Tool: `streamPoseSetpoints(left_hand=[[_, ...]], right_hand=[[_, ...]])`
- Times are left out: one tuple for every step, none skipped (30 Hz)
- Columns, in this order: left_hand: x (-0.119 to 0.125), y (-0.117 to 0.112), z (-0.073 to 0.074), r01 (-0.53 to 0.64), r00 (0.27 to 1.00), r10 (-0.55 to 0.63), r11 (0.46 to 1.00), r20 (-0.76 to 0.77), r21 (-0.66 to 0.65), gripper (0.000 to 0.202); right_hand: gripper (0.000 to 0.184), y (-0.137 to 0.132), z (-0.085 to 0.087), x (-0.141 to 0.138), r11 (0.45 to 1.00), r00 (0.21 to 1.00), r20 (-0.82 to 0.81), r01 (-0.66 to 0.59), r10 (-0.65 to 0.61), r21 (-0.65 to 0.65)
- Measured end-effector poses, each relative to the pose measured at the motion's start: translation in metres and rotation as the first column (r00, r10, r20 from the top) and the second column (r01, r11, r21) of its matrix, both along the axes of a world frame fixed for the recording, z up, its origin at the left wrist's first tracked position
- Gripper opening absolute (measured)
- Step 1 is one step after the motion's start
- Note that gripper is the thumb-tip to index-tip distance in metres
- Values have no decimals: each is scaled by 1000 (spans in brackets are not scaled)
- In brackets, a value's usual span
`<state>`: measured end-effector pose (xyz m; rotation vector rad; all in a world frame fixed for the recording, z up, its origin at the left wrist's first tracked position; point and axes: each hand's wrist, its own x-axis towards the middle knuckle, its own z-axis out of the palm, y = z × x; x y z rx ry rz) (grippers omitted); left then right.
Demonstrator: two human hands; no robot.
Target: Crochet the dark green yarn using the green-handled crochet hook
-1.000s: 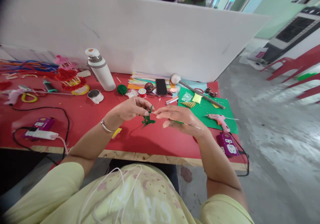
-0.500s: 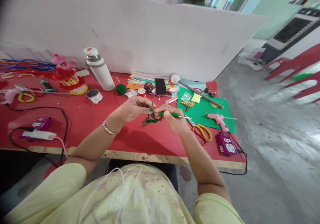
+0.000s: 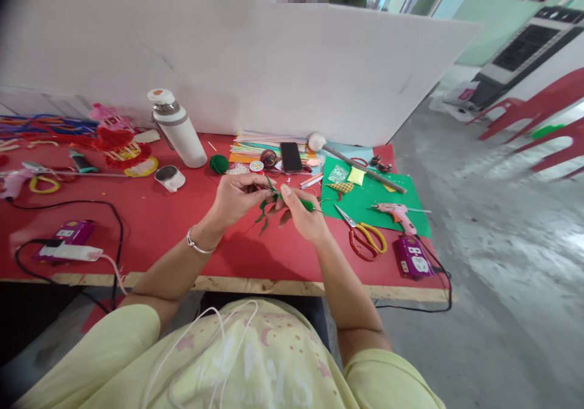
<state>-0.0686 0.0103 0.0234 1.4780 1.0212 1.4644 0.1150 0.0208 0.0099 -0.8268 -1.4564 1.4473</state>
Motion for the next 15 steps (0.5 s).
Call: streamPoseSetpoints(left_hand=[[-1, 1, -1, 4, 1000, -4, 1000, 20, -18, 14], [-1, 2, -3, 18, 999, -16, 999, 49, -39, 17], [-2, 3, -5, 43, 996, -37, 997, 85, -61, 21], [-3, 5, -7, 71, 991, -62, 994, 121, -77, 24], [-4, 6, -9, 98, 986, -85, 991, 143, -87, 26], [-4, 7, -11, 108, 985, -94, 990, 143, -88, 26], [-4, 7, -12, 86, 991, -78, 993, 112, -75, 23], [-4, 6, -13, 40, 998, -38, 998, 58, -46, 19], [-3, 5, -15, -17, 1000, 17, 1000, -2, -1, 15], [-2, 4, -16, -65, 996, 67, 997, -54, 45, 12], [0, 2, -16, -96, 991, 103, 992, -87, 80, 10], [2, 1, -17, -109, 988, 119, 989, -96, 99, 10], [4, 0, -18, -108, 989, 117, 989, -87, 99, 11], [7, -1, -19, -108, 991, 115, 990, -67, 89, 12], [9, -2, -19, -118, 991, 122, 990, -46, 79, 13]], right_hand=[[48, 1, -3, 0, 1000, 1000, -7, -17, 17, 14], [48, 1, -5, 0, 999, 999, -28, -17, 18, 41], [47, 0, -8, -1, 998, 998, -61, -7, 11, 68], [47, -1, -10, -2, 996, 995, -97, 8, 1, 87], [47, -2, -11, -2, 995, 992, -127, 21, -9, 96], [49, -4, -12, -3, 994, 990, -140, 32, -18, 101], [50, -5, -12, -4, 993, 991, -130, 45, -30, 113], [50, -7, -12, -5, 988, 994, -101, 65, -51, 140], [50, -9, -11, -6, 980, 995, -60, 92, -82, 177], [50, -11, -10, -6, 969, 993, -19, 118, -117, 216], [51, -13, -8, -7, 957, 988, 17, 143, -152, 251], [52, -15, -7, -8, 946, 982, 42, 163, -181, 279], [52, -17, -6, -10, 938, 977, 60, 178, -205, 298], [52, -19, -5, -12, 933, 973, 75, 187, -220, 308], [52, -21, -5, -14, 928, 968, 85, 197, -234, 315]])
